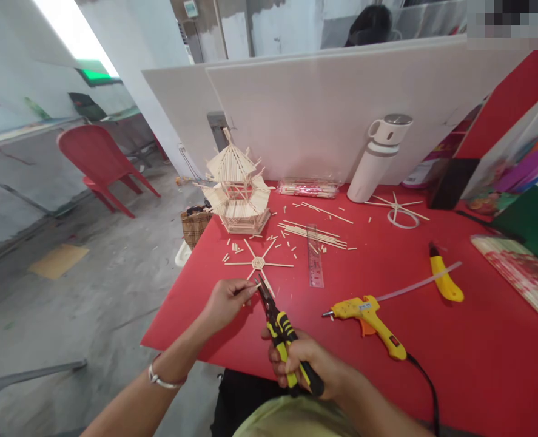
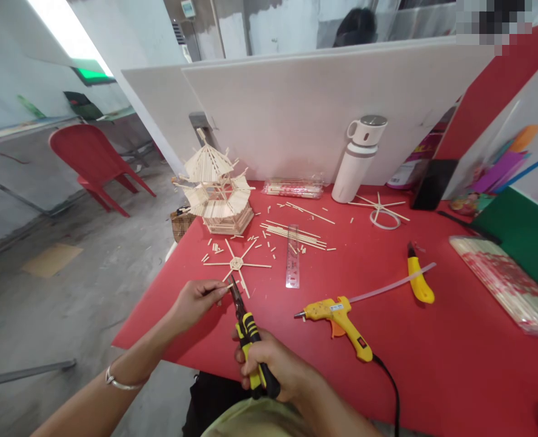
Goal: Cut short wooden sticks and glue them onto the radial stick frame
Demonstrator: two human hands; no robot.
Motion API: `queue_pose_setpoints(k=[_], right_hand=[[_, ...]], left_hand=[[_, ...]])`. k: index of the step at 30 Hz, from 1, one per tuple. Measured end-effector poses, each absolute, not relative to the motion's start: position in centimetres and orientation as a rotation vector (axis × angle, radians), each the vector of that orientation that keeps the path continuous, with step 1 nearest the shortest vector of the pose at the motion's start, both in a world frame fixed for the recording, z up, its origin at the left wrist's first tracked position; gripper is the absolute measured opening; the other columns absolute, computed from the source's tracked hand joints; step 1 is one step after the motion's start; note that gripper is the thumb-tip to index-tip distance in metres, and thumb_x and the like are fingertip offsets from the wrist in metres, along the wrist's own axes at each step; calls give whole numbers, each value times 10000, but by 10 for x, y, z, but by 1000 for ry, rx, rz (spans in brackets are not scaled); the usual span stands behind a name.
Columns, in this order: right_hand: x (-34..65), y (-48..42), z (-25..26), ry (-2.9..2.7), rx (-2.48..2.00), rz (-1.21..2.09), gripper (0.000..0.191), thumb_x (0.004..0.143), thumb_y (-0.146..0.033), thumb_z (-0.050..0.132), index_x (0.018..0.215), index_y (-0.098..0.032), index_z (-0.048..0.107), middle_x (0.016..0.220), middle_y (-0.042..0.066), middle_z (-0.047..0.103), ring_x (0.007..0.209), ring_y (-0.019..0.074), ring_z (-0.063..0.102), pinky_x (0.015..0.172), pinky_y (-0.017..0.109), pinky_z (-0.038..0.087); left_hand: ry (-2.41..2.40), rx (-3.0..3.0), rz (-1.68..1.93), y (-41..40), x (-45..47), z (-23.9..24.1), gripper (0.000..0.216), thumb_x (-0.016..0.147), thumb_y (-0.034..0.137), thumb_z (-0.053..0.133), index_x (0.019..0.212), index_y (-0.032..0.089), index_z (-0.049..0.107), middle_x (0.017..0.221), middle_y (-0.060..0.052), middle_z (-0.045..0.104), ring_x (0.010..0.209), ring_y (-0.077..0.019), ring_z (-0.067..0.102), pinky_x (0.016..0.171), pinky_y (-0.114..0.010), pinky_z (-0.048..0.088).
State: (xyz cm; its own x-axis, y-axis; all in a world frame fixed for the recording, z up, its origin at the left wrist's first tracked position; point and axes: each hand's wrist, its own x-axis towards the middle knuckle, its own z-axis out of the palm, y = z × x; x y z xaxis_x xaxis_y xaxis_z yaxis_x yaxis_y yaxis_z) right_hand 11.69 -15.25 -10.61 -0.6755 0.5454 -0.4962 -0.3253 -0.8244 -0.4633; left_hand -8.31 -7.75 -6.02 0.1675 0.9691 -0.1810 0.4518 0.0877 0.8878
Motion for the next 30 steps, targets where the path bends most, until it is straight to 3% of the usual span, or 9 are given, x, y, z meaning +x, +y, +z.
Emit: queue_pose_setpoints(k=[7, 19, 30], right_hand=[[120, -151, -91, -217, -661, 2598, 589, 478, -126, 575, 1066, -159, 577, 749, -33, 534, 593, 67, 455, 655, 272, 382], [130, -145, -98, -26, -591, 2533, 480, 536, -147, 600, 1015, -145, 626, 761, -9, 566, 632, 101, 497, 685, 292, 396], [133, -143, -96, -9, -462, 2561, 411, 583, -189, 591, 989, -153, 643, 799, 38, 616, 752, 164, 566, 790, 352, 426]], left_hand=[[1415, 1401, 784, -82, -83, -69, 392, 791, 490, 638, 605, 145, 644, 525, -7, 558, 501, -99, 443, 501, -225, 353], [1433, 1137, 869, -84, -76, -84, 396, 706, 512, 736, 783, 124, 740, 549, -8, 564, 436, -67, 382, 451, -234, 341], [1569, 1457, 788, -84, -86, -85, 355, 804, 473, 632, 694, 142, 701, 601, -26, 604, 613, -159, 560, 620, -274, 418]])
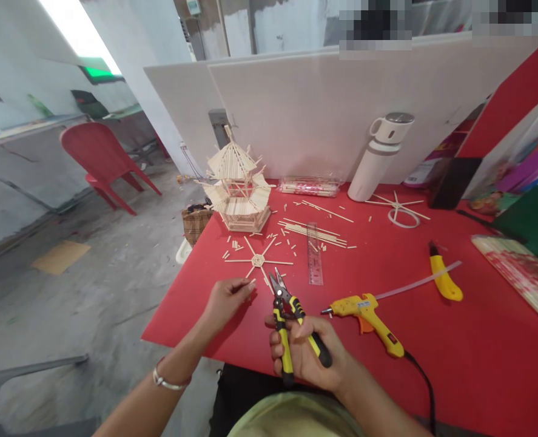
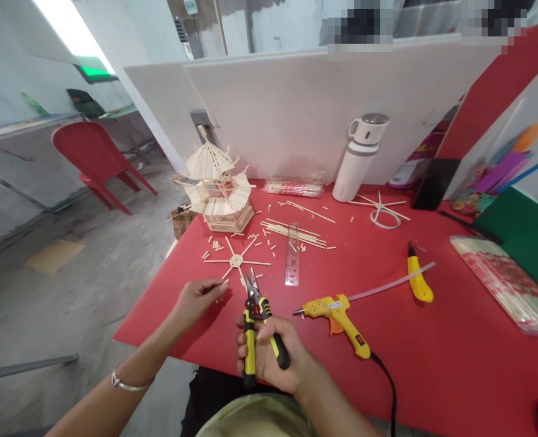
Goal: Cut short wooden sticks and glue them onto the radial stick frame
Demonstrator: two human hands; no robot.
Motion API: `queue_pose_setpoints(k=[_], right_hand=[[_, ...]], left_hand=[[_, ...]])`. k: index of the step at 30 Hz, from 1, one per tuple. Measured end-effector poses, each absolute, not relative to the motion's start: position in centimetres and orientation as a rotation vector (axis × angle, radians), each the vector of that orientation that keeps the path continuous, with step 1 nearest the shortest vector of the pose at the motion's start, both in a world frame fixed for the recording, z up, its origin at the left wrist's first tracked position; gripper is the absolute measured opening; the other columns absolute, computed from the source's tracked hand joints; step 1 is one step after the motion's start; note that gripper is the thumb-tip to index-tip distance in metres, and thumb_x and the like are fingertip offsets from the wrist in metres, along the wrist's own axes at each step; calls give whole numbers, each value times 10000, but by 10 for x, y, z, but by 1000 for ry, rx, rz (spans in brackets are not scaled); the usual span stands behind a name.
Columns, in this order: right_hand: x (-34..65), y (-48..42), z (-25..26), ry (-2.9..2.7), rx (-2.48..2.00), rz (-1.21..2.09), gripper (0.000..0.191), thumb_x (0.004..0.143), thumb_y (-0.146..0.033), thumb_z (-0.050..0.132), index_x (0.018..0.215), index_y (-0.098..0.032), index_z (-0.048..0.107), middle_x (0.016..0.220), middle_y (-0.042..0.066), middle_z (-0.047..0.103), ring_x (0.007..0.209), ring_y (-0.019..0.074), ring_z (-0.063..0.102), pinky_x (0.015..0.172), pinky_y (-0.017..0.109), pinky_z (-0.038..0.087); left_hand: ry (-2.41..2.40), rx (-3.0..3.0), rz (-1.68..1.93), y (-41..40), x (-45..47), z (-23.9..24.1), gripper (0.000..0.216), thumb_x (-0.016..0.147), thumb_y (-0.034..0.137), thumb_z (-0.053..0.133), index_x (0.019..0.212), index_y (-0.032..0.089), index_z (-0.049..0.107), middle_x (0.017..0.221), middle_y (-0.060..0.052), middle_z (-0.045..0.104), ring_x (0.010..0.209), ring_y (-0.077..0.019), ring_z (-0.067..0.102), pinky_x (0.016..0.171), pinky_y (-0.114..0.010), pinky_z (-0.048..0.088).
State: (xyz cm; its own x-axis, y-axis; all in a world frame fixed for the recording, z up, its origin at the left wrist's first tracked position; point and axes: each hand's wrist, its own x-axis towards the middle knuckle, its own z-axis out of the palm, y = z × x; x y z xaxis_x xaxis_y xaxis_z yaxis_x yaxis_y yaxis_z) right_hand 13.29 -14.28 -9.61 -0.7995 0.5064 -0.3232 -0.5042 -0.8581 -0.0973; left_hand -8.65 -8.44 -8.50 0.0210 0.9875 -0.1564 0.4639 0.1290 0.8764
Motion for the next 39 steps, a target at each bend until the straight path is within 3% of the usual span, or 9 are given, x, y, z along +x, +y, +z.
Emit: queue_pose_setpoints(k=[5, 13, 21, 26, 29, 33, 39], right_hand=[[134, -152, -93, -97, -553, 2484, 436, 578, -196, 599, 1011, -178, 644, 807, 33, 624, 751, 166, 568, 797, 358, 434], [143, -152, -83, -167, -673, 2412, 548, 543, -214, 607, 1091, -194, 622, 821, 28, 625, 748, 172, 571, 765, 351, 446], [158, -169, -77, -447, -835, 2300, 626, 513, -163, 611, 1138, -207, 604, 841, 4, 612, 705, 143, 544, 680, 292, 423], [174, -173, -68, -742, -1072, 2049, 620, 541, -186, 634, 1158, -216, 583, 931, 16, 619, 736, 147, 508, 632, 264, 373], [176, -173, -65, -939, -1124, 1954, 515, 587, -208, 627, 1101, -215, 587, 919, 10, 593, 741, 147, 494, 631, 262, 365], [167, -172, -60, -1201, -1170, 1874, 432, 640, -188, 614, 1069, -211, 573, 858, -10, 552, 762, 152, 489, 664, 259, 389], [155, -172, -59, -1322, -1205, 1847, 551, 636, -142, 584, 1181, -213, 532, 848, -23, 563, 765, 157, 504, 683, 263, 405]], left_hand=[[1890, 1870, 540, -79, -77, -88, 206, 809, 395, 631, 819, 211, 722, 765, -9, 682, 711, -161, 588, 614, -246, 351], [1890, 2113, 242, -63, -51, -84, 196, 884, 344, 552, 932, 251, 717, 983, -46, 705, 876, -196, 633, 630, -248, 355], [1926, 2031, 255, -71, -55, -82, 209, 856, 390, 578, 912, 253, 725, 937, -37, 714, 820, -186, 633, 628, -232, 366], [2132, 1731, 645, -81, -83, -73, 325, 850, 442, 516, 888, 205, 734, 706, -14, 671, 667, -170, 582, 577, -236, 351], [2250, 1649, 669, -92, -101, -73, 342, 843, 457, 507, 839, 189, 721, 635, -3, 629, 606, -159, 545, 551, -242, 326], [2243, 1668, 531, -109, -102, -79, 275, 798, 456, 585, 810, 206, 698, 745, -12, 669, 681, -162, 572, 590, -242, 344], [2233, 1740, 399, -120, -83, -90, 231, 831, 432, 581, 811, 217, 663, 878, -25, 668, 762, -168, 598, 582, -246, 317]])
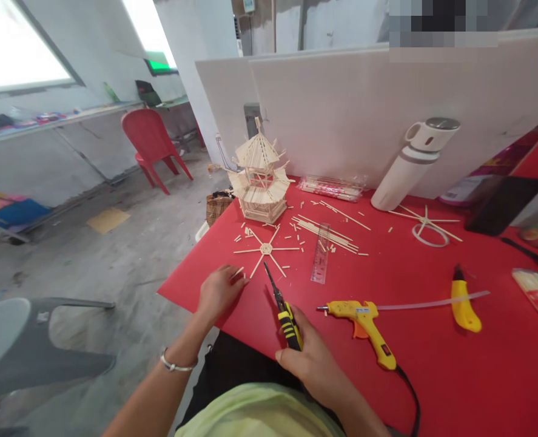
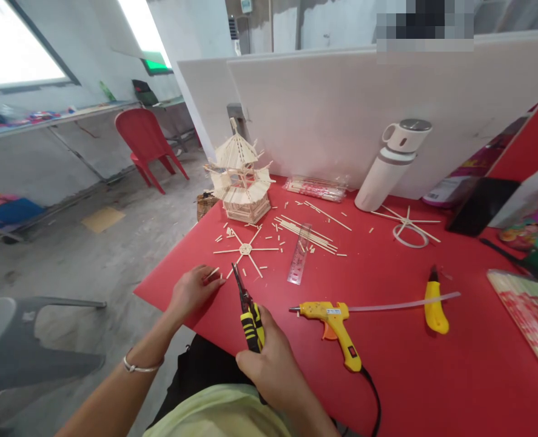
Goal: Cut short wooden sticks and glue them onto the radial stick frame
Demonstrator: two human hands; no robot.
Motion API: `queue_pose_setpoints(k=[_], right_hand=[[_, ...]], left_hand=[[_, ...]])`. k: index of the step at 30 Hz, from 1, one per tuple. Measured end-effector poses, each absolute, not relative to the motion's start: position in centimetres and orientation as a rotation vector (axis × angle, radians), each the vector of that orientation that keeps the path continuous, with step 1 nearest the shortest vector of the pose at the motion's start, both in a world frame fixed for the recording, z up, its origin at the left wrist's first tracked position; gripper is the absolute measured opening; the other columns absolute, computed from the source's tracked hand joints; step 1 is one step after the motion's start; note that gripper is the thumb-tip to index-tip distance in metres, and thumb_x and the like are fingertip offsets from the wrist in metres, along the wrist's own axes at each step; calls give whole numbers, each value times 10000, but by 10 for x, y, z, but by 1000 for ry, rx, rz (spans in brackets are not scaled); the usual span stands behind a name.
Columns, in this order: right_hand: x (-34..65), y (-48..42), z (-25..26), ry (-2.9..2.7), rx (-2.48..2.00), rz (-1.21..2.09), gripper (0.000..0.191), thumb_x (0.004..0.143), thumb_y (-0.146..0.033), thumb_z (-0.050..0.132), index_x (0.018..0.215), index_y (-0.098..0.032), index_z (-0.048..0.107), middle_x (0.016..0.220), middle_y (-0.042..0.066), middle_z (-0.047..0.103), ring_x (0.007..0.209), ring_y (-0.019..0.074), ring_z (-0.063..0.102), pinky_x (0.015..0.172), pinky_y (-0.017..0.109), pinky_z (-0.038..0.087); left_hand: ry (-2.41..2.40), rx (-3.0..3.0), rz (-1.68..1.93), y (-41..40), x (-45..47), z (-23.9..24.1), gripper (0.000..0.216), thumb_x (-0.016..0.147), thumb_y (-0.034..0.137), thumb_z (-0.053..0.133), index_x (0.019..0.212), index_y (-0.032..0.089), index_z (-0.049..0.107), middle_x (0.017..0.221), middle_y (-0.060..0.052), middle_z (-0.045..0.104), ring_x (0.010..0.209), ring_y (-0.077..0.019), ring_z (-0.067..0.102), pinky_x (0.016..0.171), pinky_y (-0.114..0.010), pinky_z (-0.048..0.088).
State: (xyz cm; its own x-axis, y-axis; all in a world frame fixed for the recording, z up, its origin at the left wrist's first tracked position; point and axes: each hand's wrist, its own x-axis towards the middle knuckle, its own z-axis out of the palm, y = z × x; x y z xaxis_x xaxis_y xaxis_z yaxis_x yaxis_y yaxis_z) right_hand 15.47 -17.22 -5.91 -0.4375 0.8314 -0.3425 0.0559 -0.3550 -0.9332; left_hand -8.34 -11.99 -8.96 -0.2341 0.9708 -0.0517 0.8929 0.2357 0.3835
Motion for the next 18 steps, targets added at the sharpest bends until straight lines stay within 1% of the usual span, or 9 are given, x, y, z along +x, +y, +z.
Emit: queue_pose_setpoints(k=[4, 8, 11, 14, 18], right_hand=[[151, -169, -59, -1348, -1206, 1854, 563, 635, -133, 573, 1192, -207, 540, 858, -23, 580, 773, 160, 519, 705, 272, 413], [146, -164, -58, -1415, -1168, 1858, 518, 640, -133, 575, 1154, -199, 562, 859, -28, 578, 748, 145, 506, 693, 265, 420], [142, -161, -58, -1483, -1206, 1820, 523, 638, -131, 579, 1157, -198, 561, 871, -27, 590, 761, 147, 517, 711, 268, 436], [140, -161, -60, -1536, -1262, 1729, 593, 617, -127, 582, 1204, -204, 552, 937, -9, 622, 833, 174, 555, 770, 286, 455], [142, -171, -67, -1485, -1343, 1639, 722, 594, -119, 591, 1304, -220, 511, 1108, 29, 633, 1018, 227, 574, 878, 316, 458]], left_hand=[[2256, 1749, 426, -123, -81, -93, 232, 891, 351, 495, 755, 210, 620, 847, -34, 657, 752, -170, 597, 579, -250, 305], [2274, 1747, 430, -130, -81, -95, 247, 897, 334, 487, 707, 203, 577, 801, -33, 633, 714, -168, 578, 573, -254, 294], [2254, 1708, 494, -135, -75, -95, 271, 902, 343, 491, 682, 199, 559, 779, -27, 616, 696, -159, 566, 580, -250, 300], [2191, 1689, 561, -134, -62, -92, 269, 896, 340, 510, 673, 198, 556, 763, -22, 609, 683, -151, 560, 582, -245, 307], [2124, 1743, 548, -121, -42, -91, 215, 881, 261, 508, 690, 199, 581, 793, -28, 623, 696, -148, 572, 587, -245, 302]])
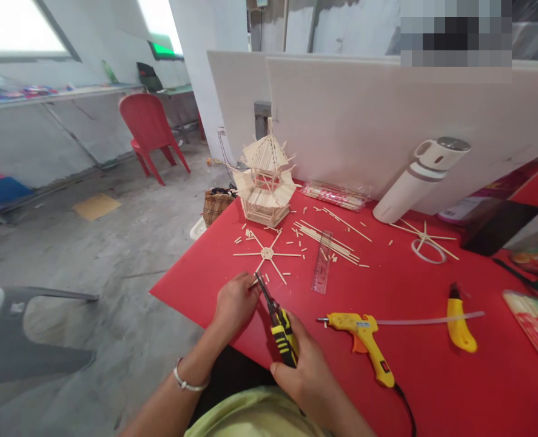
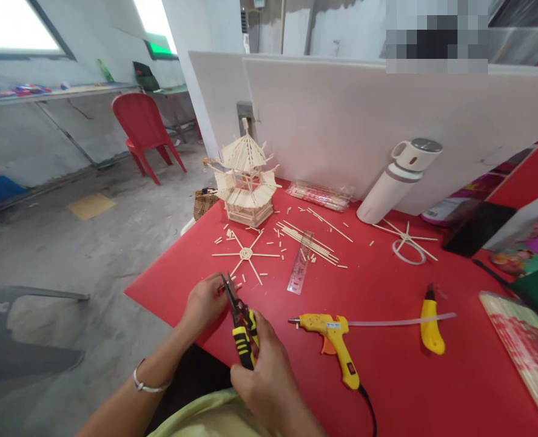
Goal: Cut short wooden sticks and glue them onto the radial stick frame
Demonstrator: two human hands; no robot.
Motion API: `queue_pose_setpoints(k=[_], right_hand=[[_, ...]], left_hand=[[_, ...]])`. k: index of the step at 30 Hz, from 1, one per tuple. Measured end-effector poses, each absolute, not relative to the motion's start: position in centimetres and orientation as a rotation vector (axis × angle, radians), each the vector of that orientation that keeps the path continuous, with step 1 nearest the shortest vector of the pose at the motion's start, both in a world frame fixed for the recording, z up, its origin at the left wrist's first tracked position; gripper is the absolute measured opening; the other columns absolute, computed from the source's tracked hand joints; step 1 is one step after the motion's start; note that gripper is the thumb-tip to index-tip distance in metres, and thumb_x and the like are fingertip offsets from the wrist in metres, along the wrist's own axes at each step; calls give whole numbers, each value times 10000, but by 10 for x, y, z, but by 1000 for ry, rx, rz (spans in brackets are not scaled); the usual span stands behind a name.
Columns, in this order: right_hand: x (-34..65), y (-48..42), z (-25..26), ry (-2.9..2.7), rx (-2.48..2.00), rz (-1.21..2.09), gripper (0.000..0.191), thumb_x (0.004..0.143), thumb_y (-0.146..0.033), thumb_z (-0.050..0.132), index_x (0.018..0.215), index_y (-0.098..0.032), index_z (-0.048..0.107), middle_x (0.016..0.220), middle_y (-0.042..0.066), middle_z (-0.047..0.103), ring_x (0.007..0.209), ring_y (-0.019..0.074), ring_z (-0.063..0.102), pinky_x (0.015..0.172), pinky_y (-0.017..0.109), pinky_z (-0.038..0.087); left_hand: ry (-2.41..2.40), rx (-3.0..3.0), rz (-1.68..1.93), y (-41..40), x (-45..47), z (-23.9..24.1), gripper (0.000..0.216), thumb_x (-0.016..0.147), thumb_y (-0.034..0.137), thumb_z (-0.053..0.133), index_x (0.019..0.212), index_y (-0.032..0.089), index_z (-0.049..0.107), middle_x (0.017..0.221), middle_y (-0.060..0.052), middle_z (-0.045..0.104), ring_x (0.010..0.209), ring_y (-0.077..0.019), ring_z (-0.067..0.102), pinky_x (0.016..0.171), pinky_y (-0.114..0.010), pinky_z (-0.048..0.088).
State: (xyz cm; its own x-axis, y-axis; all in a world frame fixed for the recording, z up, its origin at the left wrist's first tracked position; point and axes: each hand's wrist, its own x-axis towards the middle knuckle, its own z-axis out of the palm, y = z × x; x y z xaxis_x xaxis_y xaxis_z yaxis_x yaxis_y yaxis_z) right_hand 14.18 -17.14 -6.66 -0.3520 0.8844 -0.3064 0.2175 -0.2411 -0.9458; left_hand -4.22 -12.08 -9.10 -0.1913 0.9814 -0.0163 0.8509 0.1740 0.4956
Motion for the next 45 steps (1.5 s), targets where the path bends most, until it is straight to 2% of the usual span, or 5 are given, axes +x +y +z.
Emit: queue_pose_setpoints(k=[5, 14, 23, 28, 45], right_hand=[[163, -188, -84, -1506, -1513, 1518, 774, 652, -156, 629, 1397, -250, 439, 1354, 74, 531, 1238, 276, 489, 1026, 366, 392], [157, -190, -99, -1953, -1674, 951, 739, 671, -217, 695, 1385, -232, 502, 1264, 182, 525, 1241, 435, 407, 1044, 556, 248], [128, -165, -72, -2264, -1686, 501, 549, 806, -526, 672, 1251, -212, 610, 1132, 173, 585, 1076, 363, 486, 940, 514, 315], [104, -130, -62, -2401, -1731, 182, 222, 972, -347, 489, 1031, -239, 674, 982, 91, 635, 961, 246, 559, 800, 368, 369], [104, -94, -80, -2126, -1615, 622, 163, 964, -179, 477, 918, -183, 633, 887, 57, 688, 842, 196, 650, 741, 291, 451]], left_hand=[[2099, 1745, 650, -111, -43, -97, 265, 895, 338, 504, 699, 193, 608, 789, -39, 623, 692, -156, 559, 584, -254, 293], [2020, 1406, 843, -115, -74, -95, 235, 824, 365, 539, 717, 177, 632, 678, 5, 596, 671, -158, 533, 616, -251, 338], [2012, 1436, 887, -105, -69, -96, 276, 829, 394, 547, 652, 183, 570, 631, 17, 544, 638, -147, 498, 595, -251, 307], [2039, 1447, 857, -107, -63, -98, 285, 836, 360, 565, 615, 186, 520, 634, 18, 522, 635, -140, 489, 595, -248, 300], [2207, 1761, 437, -93, -37, -85, 229, 924, 290, 503, 754, 196, 625, 853, -44, 637, 764, -173, 590, 577, -266, 272]])
